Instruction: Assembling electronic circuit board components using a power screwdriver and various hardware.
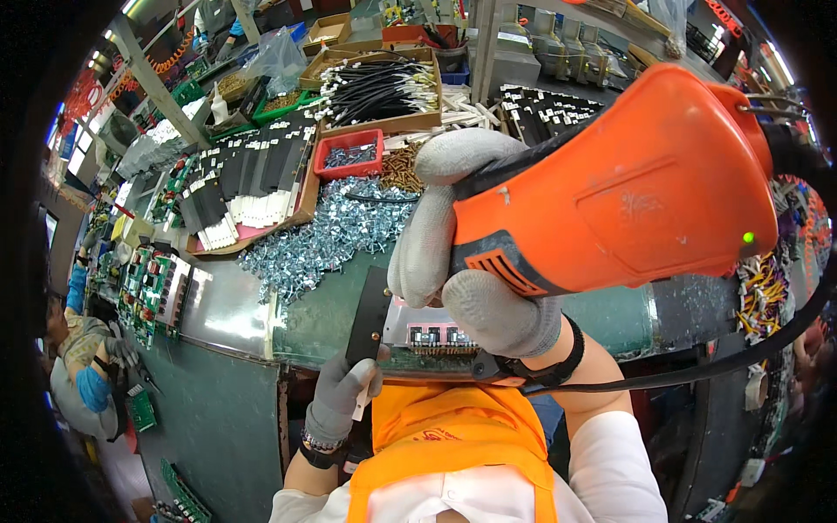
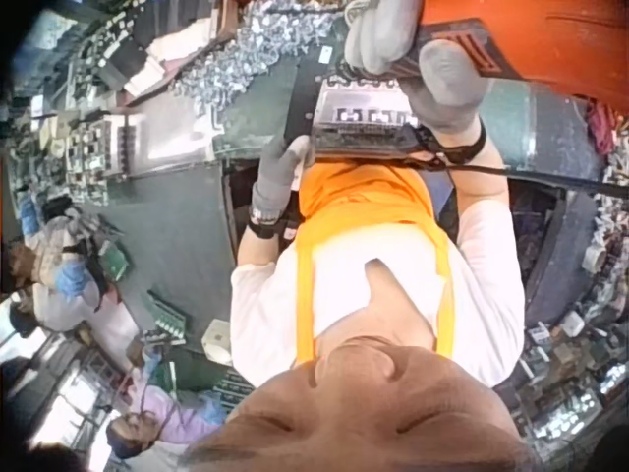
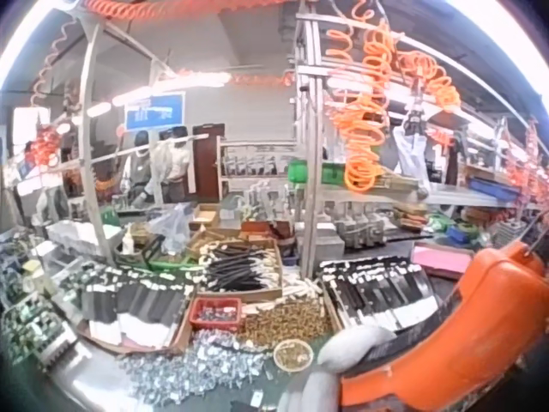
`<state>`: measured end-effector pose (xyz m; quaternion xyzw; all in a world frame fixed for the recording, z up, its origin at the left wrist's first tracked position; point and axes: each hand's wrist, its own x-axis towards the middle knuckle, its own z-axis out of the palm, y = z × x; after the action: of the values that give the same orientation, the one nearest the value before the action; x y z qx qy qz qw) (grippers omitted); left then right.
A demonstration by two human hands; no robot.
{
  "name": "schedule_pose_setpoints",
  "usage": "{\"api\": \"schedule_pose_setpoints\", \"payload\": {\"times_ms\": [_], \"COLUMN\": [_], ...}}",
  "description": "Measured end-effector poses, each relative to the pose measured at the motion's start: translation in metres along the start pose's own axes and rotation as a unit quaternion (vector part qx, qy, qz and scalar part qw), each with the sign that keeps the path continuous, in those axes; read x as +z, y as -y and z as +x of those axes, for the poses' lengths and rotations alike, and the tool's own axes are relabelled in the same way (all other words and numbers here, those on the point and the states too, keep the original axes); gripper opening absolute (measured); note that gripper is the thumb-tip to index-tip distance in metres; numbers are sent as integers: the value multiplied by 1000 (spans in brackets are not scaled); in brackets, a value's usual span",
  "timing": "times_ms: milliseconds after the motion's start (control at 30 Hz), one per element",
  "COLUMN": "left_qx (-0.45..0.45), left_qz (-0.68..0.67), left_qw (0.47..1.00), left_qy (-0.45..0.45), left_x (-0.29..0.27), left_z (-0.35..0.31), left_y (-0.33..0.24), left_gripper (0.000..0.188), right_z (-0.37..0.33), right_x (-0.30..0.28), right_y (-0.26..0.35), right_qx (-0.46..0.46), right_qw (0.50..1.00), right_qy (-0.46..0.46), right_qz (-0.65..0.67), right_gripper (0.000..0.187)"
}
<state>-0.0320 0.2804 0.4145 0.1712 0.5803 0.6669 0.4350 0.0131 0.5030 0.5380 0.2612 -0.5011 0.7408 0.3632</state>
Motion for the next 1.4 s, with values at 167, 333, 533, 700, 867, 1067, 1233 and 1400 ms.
{"api": "schedule_pose_setpoints", "payload": {"times_ms": [167,333,533,700,867,1067,1233,1400], "left_qx": [-2,-12,3,2,1,5,4,1], "left_qz": [-15,-3,-12,-16,-7,-12,-25,-14], "left_qw": [1000,1000,1000,999,999,999,999,998], "left_qy": [11,0,-3,-36,-45,-39,-43,-58], "left_x": [0,2,5,12,15,13,14,17], "left_z": [-3,-9,-8,3,11,12,15,15], "left_y": [7,4,11,25,25,26,25,21], "left_gripper": [29,29,26,23,22,20,20,21], "right_z": [-2,-6,6,22,27,29,34,34], "right_x": [6,7,28,28,24,23,21,19], "right_y": [-2,-1,-8,-21,-31,-36,-33,-33], "right_qx": [4,79,109,193,189,185,192,219], "right_qw": [1000,997,991,956,957,961,954,953], "right_qy": [-19,-22,-74,-59,-34,-35,-43,-59], "right_qz": [-5,-12,-14,-215,-219,-205,-227,-202], "right_gripper": [66,68,31,45,39,38,33,33]}}
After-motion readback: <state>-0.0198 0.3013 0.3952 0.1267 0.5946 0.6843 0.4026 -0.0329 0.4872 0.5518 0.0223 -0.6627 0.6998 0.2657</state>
